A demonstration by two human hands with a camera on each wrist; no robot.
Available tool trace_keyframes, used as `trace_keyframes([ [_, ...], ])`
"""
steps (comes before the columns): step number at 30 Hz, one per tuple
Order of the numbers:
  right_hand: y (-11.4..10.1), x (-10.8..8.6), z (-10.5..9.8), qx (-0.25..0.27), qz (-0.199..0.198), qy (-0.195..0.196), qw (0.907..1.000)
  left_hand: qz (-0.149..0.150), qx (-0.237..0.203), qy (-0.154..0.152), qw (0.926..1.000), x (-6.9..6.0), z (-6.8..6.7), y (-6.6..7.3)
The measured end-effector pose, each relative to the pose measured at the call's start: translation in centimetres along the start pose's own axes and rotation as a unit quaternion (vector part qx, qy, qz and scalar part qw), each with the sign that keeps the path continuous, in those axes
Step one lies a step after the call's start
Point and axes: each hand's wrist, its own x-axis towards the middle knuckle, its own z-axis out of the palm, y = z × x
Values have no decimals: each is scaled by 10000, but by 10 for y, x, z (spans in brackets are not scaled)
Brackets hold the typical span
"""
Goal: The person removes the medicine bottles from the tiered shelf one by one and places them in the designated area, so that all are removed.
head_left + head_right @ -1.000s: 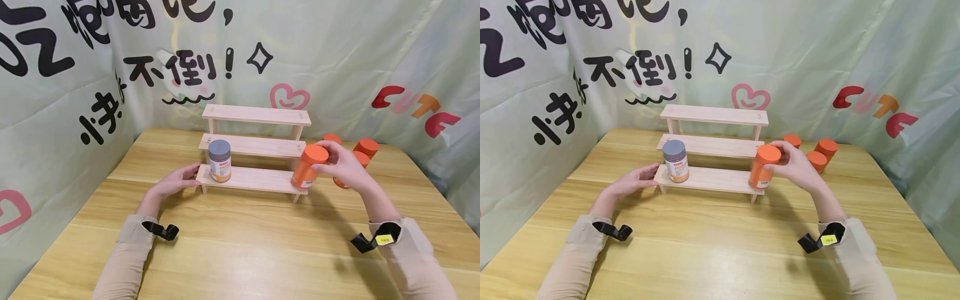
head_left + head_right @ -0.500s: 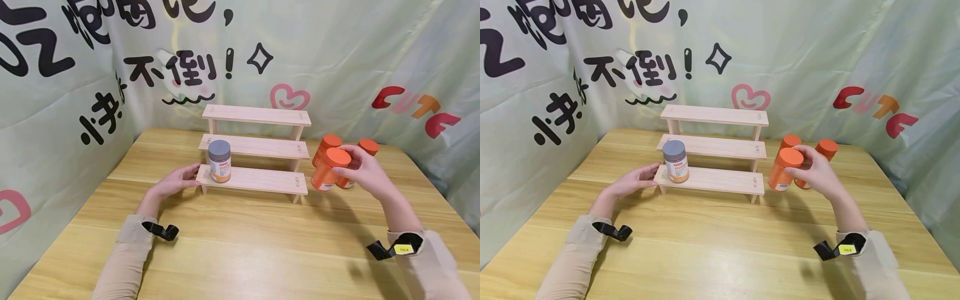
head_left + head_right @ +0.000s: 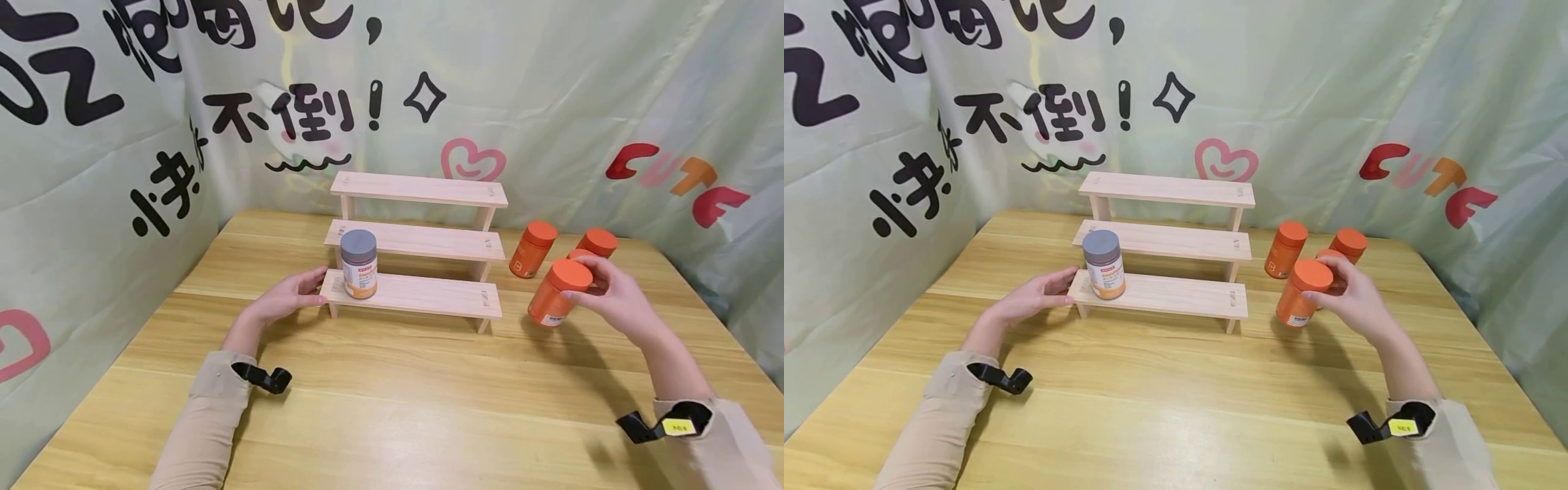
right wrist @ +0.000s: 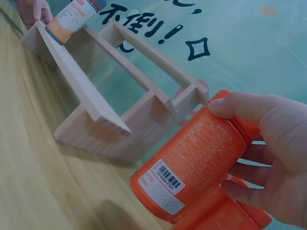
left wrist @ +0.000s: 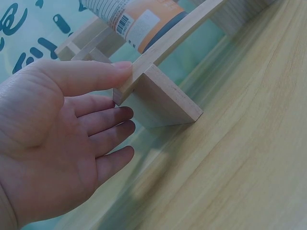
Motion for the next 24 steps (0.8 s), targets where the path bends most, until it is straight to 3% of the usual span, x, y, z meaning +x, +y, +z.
trace_keyframes([
  [24,25,-12,3,-244,346,-125,9990,-4,10,26,10000,0,0,-1],
])
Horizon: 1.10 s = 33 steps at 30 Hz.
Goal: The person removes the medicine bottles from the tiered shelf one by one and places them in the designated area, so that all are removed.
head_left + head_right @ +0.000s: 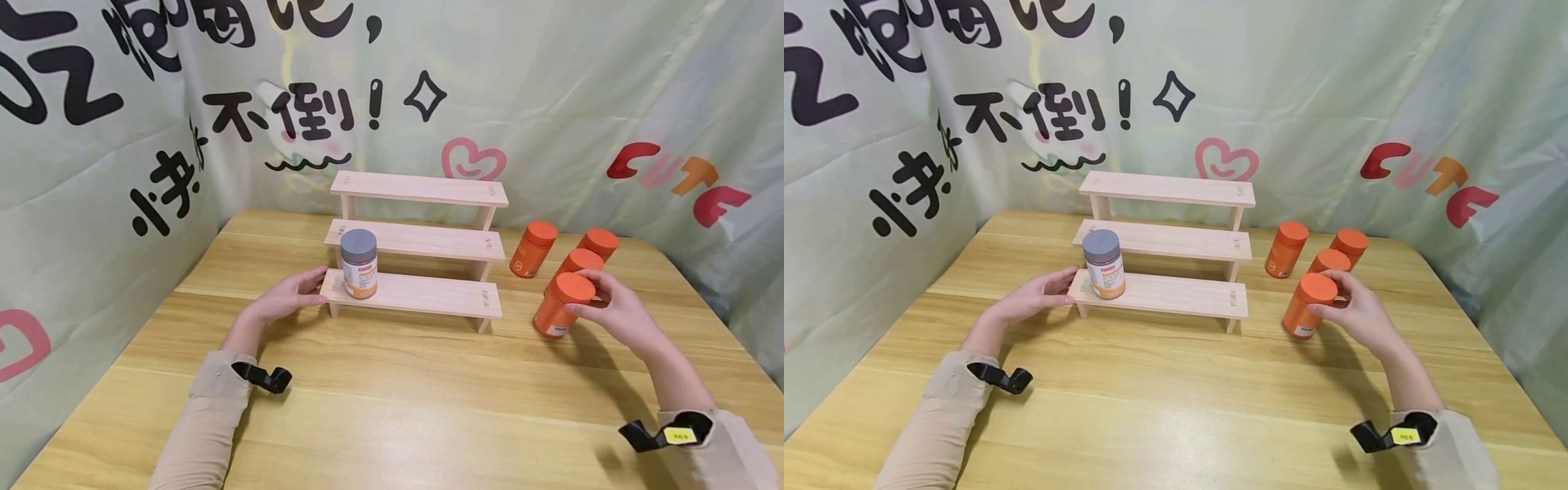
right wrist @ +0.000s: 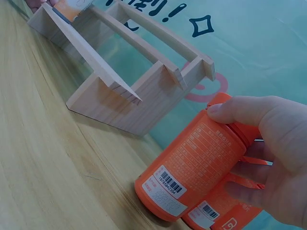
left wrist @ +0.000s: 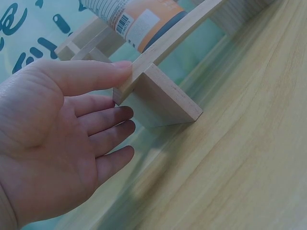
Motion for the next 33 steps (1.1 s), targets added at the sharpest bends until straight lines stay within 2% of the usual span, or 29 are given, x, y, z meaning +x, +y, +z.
trace_keyframes([
  [13,0,-1,0,3,104,-103,9999,-26,103,21,9999,0,0,1],
  [24,3,-2,0,244,94,-62,9996,-8,-18,-14,10000,-1,0,1],
  [33,7,-3,0,369,115,-102,9992,-57,57,-4,10000,-1,0,0],
])
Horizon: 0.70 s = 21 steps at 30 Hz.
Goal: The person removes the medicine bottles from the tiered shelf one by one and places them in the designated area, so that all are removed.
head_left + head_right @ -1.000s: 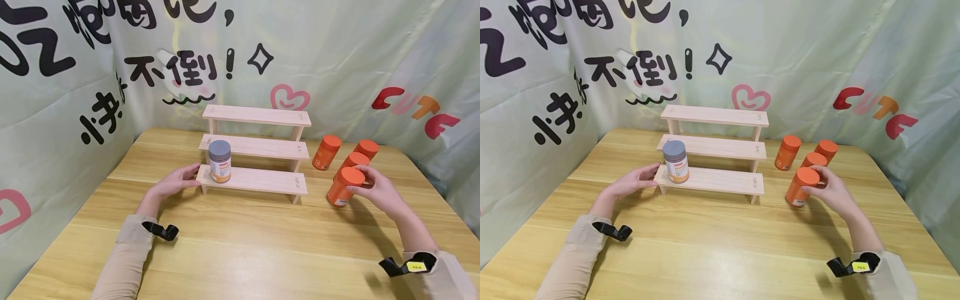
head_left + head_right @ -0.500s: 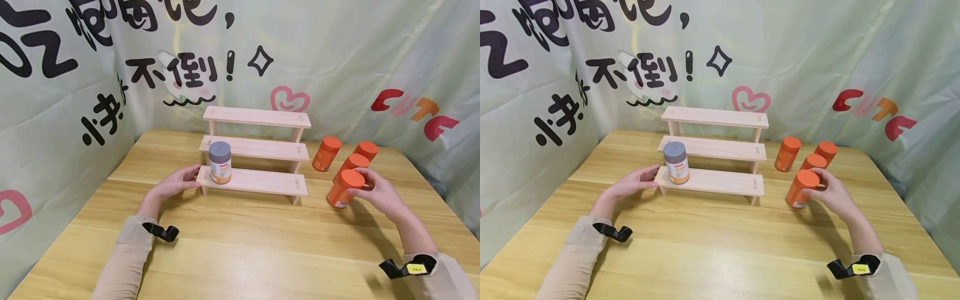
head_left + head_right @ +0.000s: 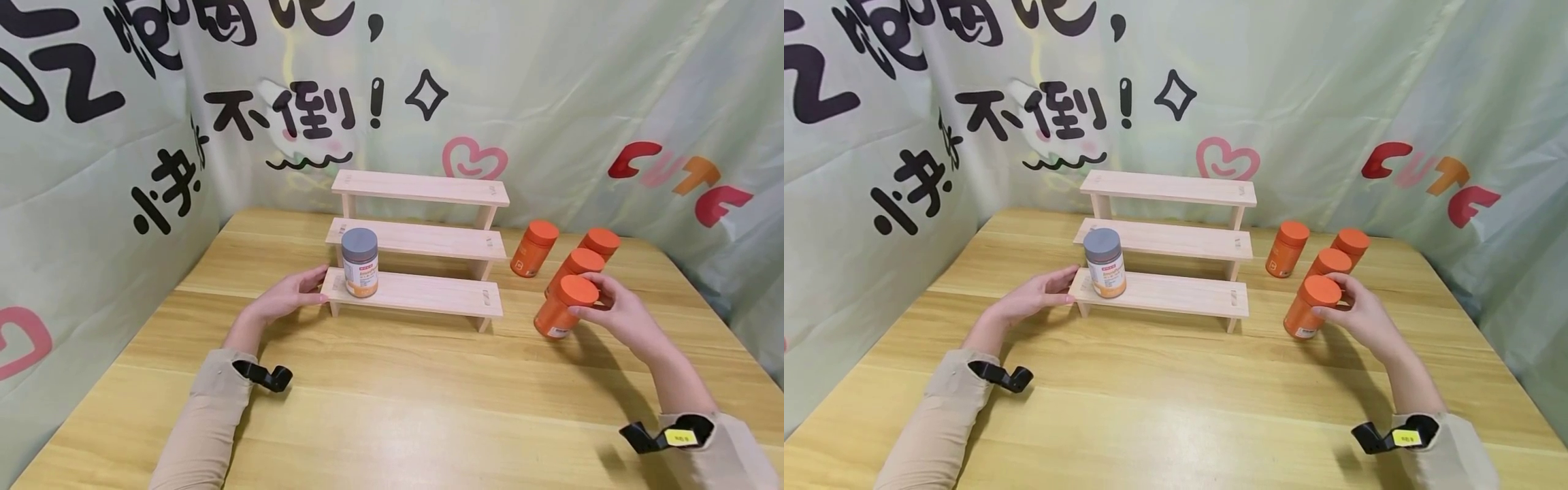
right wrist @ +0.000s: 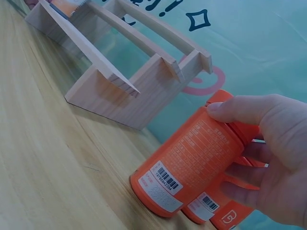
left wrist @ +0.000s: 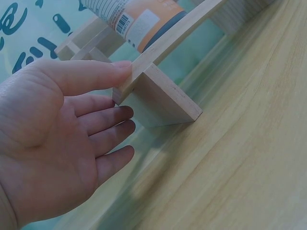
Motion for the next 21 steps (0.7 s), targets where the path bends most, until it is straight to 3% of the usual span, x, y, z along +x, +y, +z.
trace_keyframes([
  [8,1,-2,-1,325,-63,9,9995,-27,85,22,10000,0,0,1],
  [21,-8,3,-10,312,-232,123,9992,-10,-49,15,10000,1,0,2],
])
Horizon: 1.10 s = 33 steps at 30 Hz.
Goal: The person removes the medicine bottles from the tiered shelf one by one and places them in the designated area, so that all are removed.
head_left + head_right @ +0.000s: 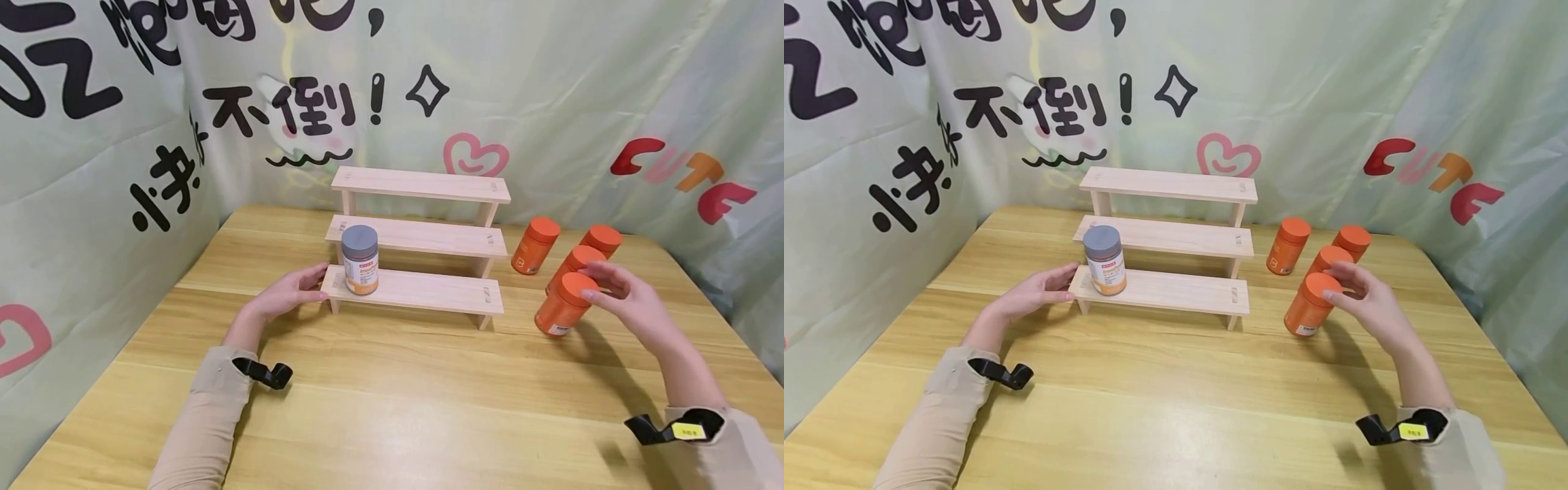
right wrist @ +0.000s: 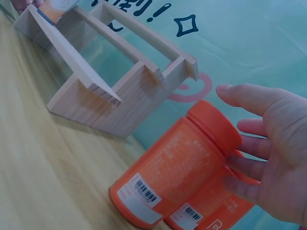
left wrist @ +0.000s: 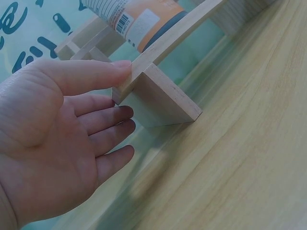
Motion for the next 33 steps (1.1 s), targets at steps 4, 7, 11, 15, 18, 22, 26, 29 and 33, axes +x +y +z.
trace_keyframes([
  [4,-7,4,-2,19,-112,12,9999,3,-14,3,10000,0,0,1],
  [7,-14,7,-3,-10,-103,35,9999,7,-24,-3,10000,0,0,1],
  [11,-26,14,-3,-81,-74,57,9999,2,-18,-5,10000,-1,-1,2],
  [15,-39,22,-2,-162,-52,41,9998,-5,-18,-8,10000,-1,-2,2],
  [18,-49,29,0,-207,-25,-12,9998,-9,-11,2,10000,-2,-3,2],
  [22,-63,38,4,-199,-62,-99,9997,-5,51,15,10000,-2,-3,2],
  [26,-77,46,11,-33,-223,-193,9996,5,94,11,10000,-2,-2,0],
  [29,-86,53,18,117,-361,-271,9989,17,92,5,10000,-1,-1,-1],
  [33,-97,61,28,155,-428,-431,9980,36,61,-7,10000,0,0,0],
])
